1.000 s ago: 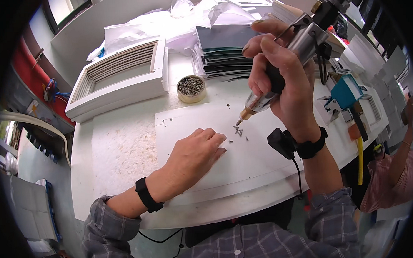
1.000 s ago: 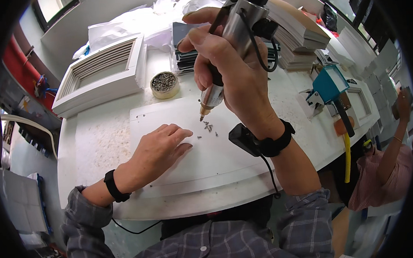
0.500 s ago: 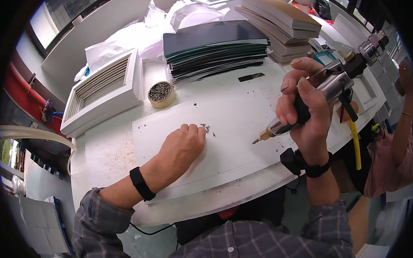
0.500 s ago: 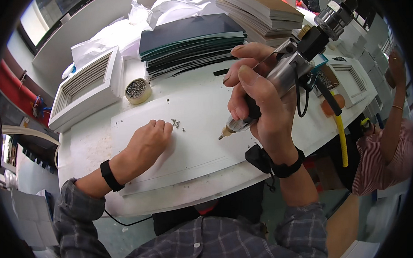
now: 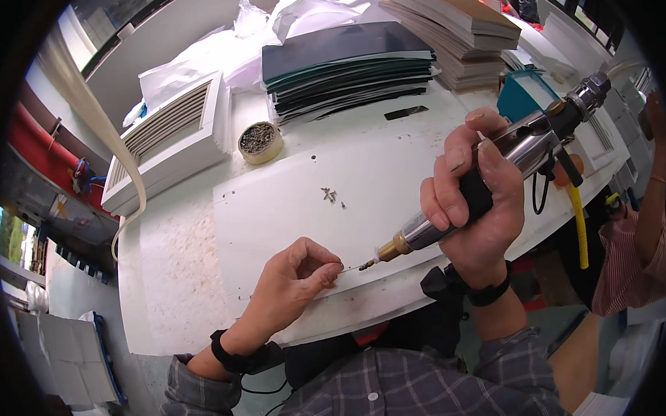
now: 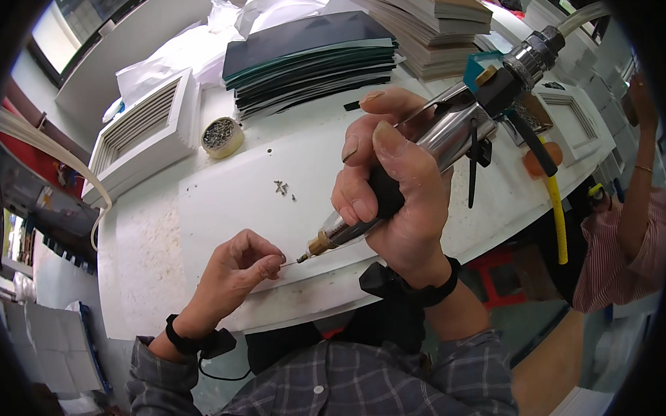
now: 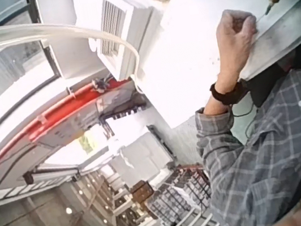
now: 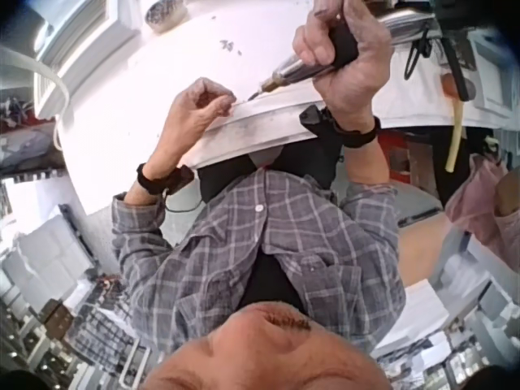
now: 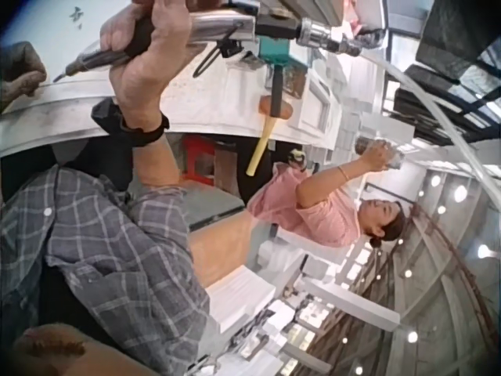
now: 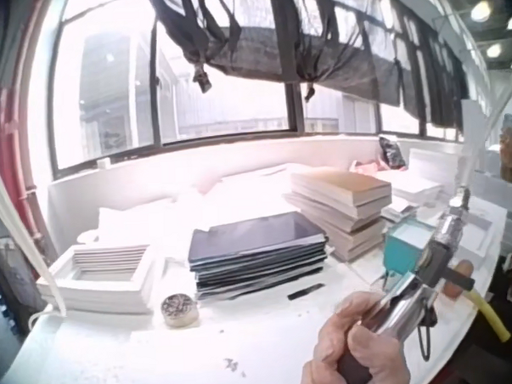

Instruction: The person cleans a glass pane with a brush and then secures it to a white window frame using a pneumatic screwdriver. The person repeatedly picks up screws and drives them into the frame to fasten the components together.

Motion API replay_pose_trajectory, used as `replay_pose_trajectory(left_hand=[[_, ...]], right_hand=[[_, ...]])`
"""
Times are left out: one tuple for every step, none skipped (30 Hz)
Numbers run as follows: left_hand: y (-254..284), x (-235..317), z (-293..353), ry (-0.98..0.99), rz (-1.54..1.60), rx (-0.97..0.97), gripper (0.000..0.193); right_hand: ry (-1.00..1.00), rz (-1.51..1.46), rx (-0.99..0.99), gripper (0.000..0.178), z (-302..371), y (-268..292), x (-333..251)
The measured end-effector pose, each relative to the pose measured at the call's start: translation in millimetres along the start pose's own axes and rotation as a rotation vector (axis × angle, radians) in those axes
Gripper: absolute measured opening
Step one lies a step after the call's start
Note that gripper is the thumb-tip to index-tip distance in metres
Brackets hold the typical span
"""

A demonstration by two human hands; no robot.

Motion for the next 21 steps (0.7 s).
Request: replay_pose_trajectory(left_hand=[[-0.4,-5.2,2.2,0.007,0.085,-0.009,0.014],[-2.6,-9.7,3.1,0.014,0.175,-0.024,0.014],[-4.7,-13.8,3.1,0.021,0.265,-0.038,0.014],[-5.5,-16.8,2.1,0.011,0.307,-0.041,0.014],[-6.2,-20.7,1.5,0.002,0.349,-0.041,0.014],[-6.5,-23.2,1.2,-0.007,0.392,-0.041,0.014],[-6.7,-24.4,1.3,-0.005,0.402,-0.045,0.016],[-7.3,-24.7,0.2,-0.003,0.413,-0.055,0.017],[-7.8,-25.4,-0.7,-0.001,0.423,-0.064,0.019],[-8.5,-26.4,-1.6,-0.005,0.426,-0.075,0.02],[-8.8,-27.1,-1.9,-0.009,0.427,-0.084,0.02],[-9.1,-27.6,-2.0,-0.013,0.428,-0.093,0.02],[-9.3,-27.6,-2.1,-0.008,0.429,-0.095,0.02],[-9.1,-27.1,-2.1,-0.004,0.43,-0.097,0.02],[-8.8,-27.2,-2.1,0.001,0.431,-0.098,0.02],[-8.6,-27.7,-2.0,0.001,0.431,-0.104,0.02],[-8.0,-27.5,-2.1,0.0,0.429,-0.111,0.02],[-7.6,-27.4,-2.1,-0.001,0.427,-0.117,0.02],[-7.4,-27.6,-2.0,0.004,0.427,-0.118,0.02],[-7.5,-27.2,-1.8,0.01,0.425,-0.119,0.02],[-7.7,-27.0,-1.7,0.016,0.424,-0.12,0.02]], right_hand=[[0.01,-0.011,0.006,0.031,0.9,-1.2,3.3],[0.028,-0.003,-0.01,0.03,1.2,-2.8,5.0],[0.045,0.006,-0.025,0.029,1.3,-4.3,6.5],[0.063,0.016,-0.041,0.028,1.4,-5.9,7.0],[0.057,0.018,-0.032,0.028,1.6,-6.2,8.7],[0.052,0.02,-0.023,0.028,1.6,-6.7,9.9],[0.046,0.022,-0.013,0.027,1.6,-6.9,11.3],[0.046,0.029,-0.014,0.027,1.4,-7.1,11.7],[0.046,0.037,-0.014,0.027,0.8,-7.1,12.2],[0.045,0.044,-0.015,0.027,0.4,-7.1,12.7],[0.043,0.042,-0.017,0.027,-0.1,-7.7,13.5],[0.04,0.041,-0.02,0.027,-0.6,-8.2,14.4],[0.037,0.039,-0.023,0.027,-1.1,-8.7,15.5],[0.036,0.04,-0.026,0.027,-1.5,-9.4,17.0],[0.036,0.04,-0.029,0.027,-1.9,-10.0,18.8],[0.035,0.04,-0.033,0.027,-2.1,-10.8,20.4],[0.023,0.033,-0.018,0.027,-2.1,-10.1,21.8],[0.011,0.026,-0.004,0.028,-2.0,-9.1,22.5],[-0.001,0.019,0.011,0.029,-1.9,-8.3,23.3],[-0.002,0.015,0.015,0.029,-1.8,-8.5,23.4],[-0.002,0.011,0.019,0.029,-1.8,-8.7,23.5]])
Point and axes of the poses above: each hand's wrist, its own z-axis away from the middle knuckle, its own y-axis out of the back of the hand, x = y × z, the point moved 7 cm from there along -z, towards the middle knuckle, and after that the axes turned 8 degrees about -x, right-handed, at the moved point
